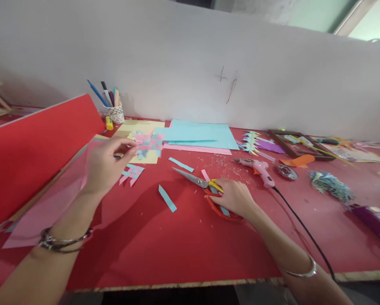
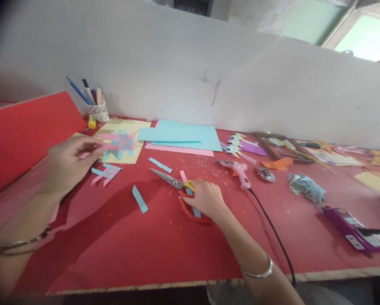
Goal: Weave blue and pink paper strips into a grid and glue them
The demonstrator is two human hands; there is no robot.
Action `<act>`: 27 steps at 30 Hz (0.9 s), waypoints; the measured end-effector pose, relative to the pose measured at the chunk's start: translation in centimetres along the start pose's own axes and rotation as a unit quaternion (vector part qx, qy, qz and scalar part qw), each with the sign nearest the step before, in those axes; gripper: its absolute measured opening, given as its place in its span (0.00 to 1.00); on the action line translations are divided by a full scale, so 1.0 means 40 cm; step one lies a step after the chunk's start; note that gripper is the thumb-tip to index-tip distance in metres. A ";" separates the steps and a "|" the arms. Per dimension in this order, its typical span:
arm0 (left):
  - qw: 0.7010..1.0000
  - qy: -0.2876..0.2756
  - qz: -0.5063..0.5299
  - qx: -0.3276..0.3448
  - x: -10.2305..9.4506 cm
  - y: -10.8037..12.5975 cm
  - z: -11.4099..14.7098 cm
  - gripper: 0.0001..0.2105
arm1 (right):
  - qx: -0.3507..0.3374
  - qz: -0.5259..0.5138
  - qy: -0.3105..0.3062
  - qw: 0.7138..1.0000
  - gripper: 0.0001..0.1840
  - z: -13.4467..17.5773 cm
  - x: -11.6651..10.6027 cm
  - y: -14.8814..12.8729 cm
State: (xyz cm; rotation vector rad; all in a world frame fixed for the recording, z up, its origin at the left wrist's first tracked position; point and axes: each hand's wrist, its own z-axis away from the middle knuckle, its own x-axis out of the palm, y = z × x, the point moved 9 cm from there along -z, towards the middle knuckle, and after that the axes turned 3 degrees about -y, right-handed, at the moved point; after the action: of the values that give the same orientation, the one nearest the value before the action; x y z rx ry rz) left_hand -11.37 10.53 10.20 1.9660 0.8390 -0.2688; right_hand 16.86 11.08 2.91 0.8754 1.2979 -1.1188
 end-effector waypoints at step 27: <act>0.830 -0.474 -0.209 0.207 0.346 0.055 0.196 0.36 | 0.013 -0.299 0.234 0.925 0.20 0.005 -0.073 0.076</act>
State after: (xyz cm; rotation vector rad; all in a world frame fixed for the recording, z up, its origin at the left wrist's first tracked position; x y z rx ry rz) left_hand 1.50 9.48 0.64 1.6475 0.5284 -1.6500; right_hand 20.03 12.10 5.50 0.8119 2.0432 -1.4469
